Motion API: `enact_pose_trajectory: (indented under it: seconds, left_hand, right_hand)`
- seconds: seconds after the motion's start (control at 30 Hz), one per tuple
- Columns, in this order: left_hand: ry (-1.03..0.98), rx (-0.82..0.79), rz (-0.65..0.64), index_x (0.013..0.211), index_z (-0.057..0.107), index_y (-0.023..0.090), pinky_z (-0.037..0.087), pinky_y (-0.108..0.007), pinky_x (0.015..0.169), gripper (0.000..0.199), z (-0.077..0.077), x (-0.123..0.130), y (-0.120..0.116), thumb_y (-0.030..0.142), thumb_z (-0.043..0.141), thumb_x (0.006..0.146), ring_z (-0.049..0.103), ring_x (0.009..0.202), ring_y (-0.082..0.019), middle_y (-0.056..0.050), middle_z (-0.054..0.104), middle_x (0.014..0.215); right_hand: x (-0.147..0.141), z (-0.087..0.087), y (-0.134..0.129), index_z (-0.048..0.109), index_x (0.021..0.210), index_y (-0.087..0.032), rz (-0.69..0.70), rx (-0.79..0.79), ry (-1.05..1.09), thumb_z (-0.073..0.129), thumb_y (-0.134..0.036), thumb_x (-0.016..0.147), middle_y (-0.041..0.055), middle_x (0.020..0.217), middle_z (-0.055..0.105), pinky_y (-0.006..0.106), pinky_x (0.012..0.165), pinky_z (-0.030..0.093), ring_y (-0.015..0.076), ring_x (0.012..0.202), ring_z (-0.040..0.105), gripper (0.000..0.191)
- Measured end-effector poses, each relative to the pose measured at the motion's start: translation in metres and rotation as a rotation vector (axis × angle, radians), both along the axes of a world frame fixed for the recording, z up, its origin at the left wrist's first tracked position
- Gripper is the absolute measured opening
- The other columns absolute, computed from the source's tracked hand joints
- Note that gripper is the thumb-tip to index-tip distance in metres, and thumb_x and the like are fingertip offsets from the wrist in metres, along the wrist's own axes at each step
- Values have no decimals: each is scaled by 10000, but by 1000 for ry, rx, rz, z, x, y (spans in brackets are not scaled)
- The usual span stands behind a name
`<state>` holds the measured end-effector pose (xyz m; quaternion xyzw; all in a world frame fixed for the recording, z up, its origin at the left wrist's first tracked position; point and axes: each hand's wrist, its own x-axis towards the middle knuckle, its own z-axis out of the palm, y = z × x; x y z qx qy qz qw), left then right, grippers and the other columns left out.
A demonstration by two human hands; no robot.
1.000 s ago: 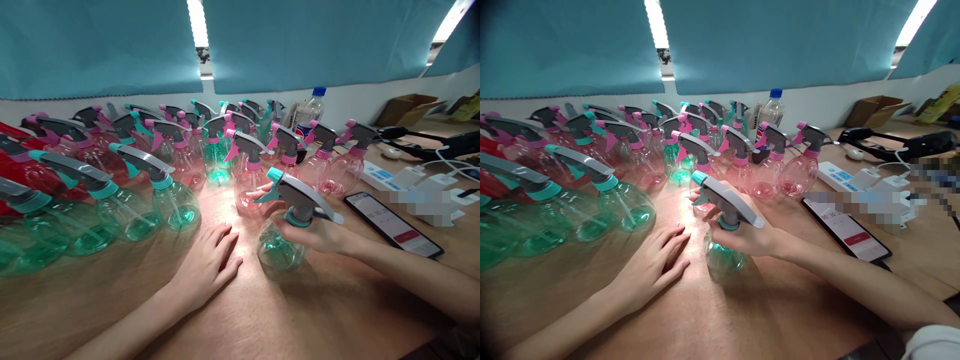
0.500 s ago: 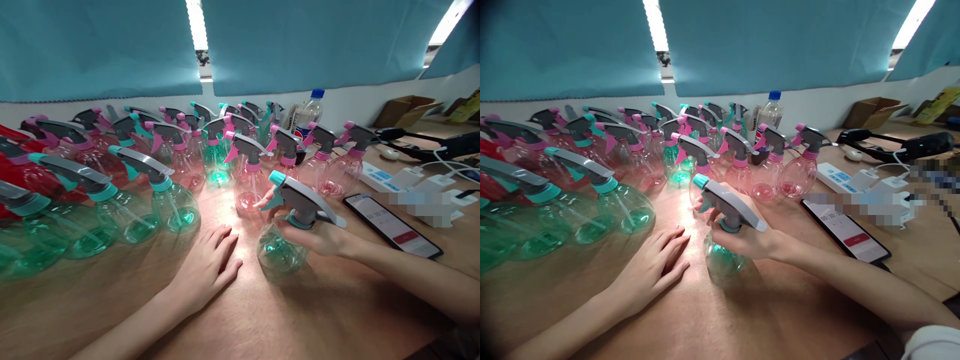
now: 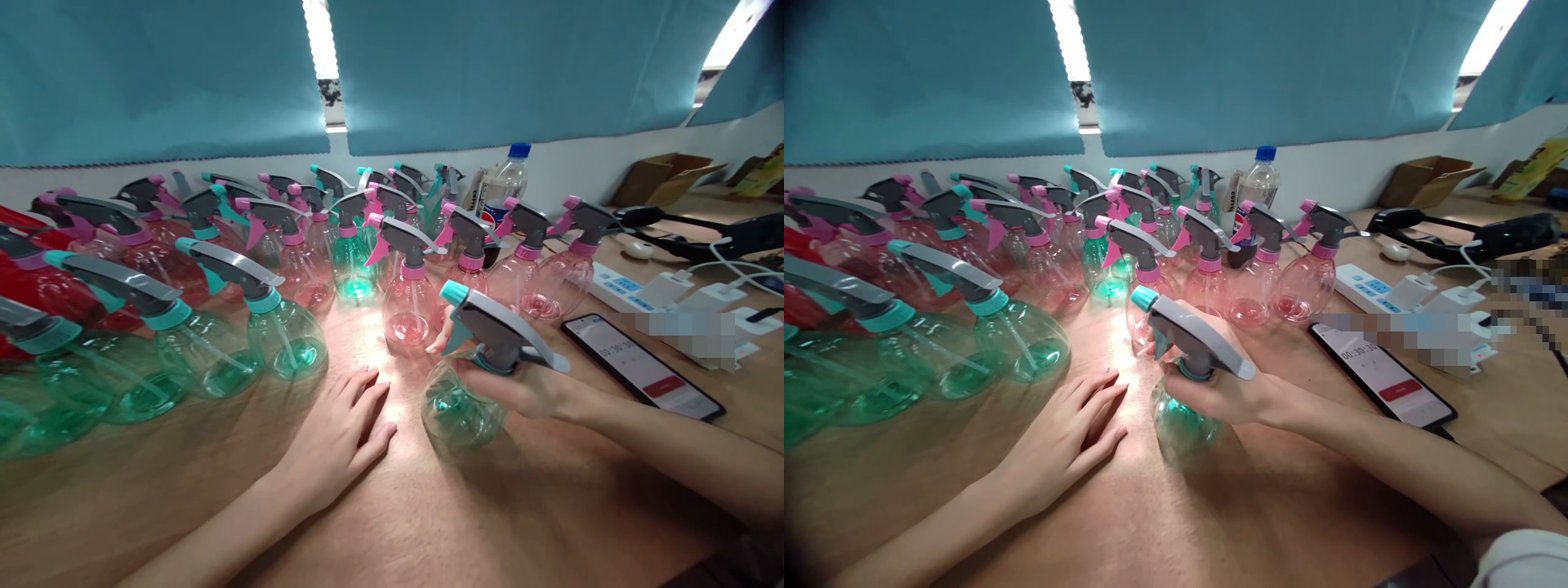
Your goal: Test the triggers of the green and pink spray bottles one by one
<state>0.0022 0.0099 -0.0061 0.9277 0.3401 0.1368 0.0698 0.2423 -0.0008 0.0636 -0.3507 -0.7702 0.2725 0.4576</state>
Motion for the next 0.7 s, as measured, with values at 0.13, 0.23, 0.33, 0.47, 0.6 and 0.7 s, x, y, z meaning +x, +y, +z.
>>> enact_pose_trajectory:
  seconds: [0.13, 0.23, 0.33, 0.47, 0.6, 0.7]
  left_hand:
    - [2, -10, -1, 1242, 507, 167, 391, -466, 978, 359, 1, 0, 0, 362, 457, 945, 447, 1198, -300, -144, 505, 1288]
    - [-7, -11, -1, 1236, 511, 179, 399, -468, 966, 347, 2, 0, 0, 359, 453, 945, 460, 1183, -299, -139, 511, 1282]
    - [-4, -11, 0, 1239, 510, 178, 399, -466, 964, 351, 1, 0, 0, 358, 453, 943, 461, 1179, -299, -139, 510, 1283]
    - [9, -2, 3, 1240, 513, 163, 393, -460, 972, 363, 0, 0, 0, 362, 453, 943, 455, 1185, -299, -145, 508, 1281]
    - [11, -3, 0, 1242, 509, 164, 393, -463, 972, 362, 1, 0, 1, 364, 446, 947, 453, 1187, -296, -143, 505, 1285]
    - [4, -7, 0, 1246, 504, 173, 393, -460, 972, 360, 1, 0, 0, 363, 448, 945, 452, 1190, -296, -138, 507, 1285]
  right_hand:
    - [-1, 2, 0, 518, 748, -224, 4, 37, 8, 495, -66, 676, 6, 848, 601, 267, 684, 531, 141, 775, 609, 175]
    - [0, 0, 0, 581, 918, -240, 34, -91, 9, 509, -81, 704, 33, 989, 658, 299, 720, 570, 183, 885, 663, 276]
    - [0, -1, 1, 574, 1113, -253, 52, -131, 12, 509, -112, 752, 42, 1087, 667, 304, 755, 584, 187, 930, 672, 393]
    - [-3, 1, 1, 578, 1160, -244, 42, -85, -17, 498, -120, 768, 48, 1079, 676, 320, 785, 583, 187, 936, 667, 418]
    - [-6, 4, 2, 588, 1142, -248, 44, -58, -1, 481, -116, 768, 48, 1045, 681, 316, 787, 585, 183, 932, 672, 411]
    - [-5, 3, 3, 577, 1156, -250, 49, -47, 2, 477, -113, 766, 46, 1058, 680, 323, 795, 584, 180, 912, 677, 425]
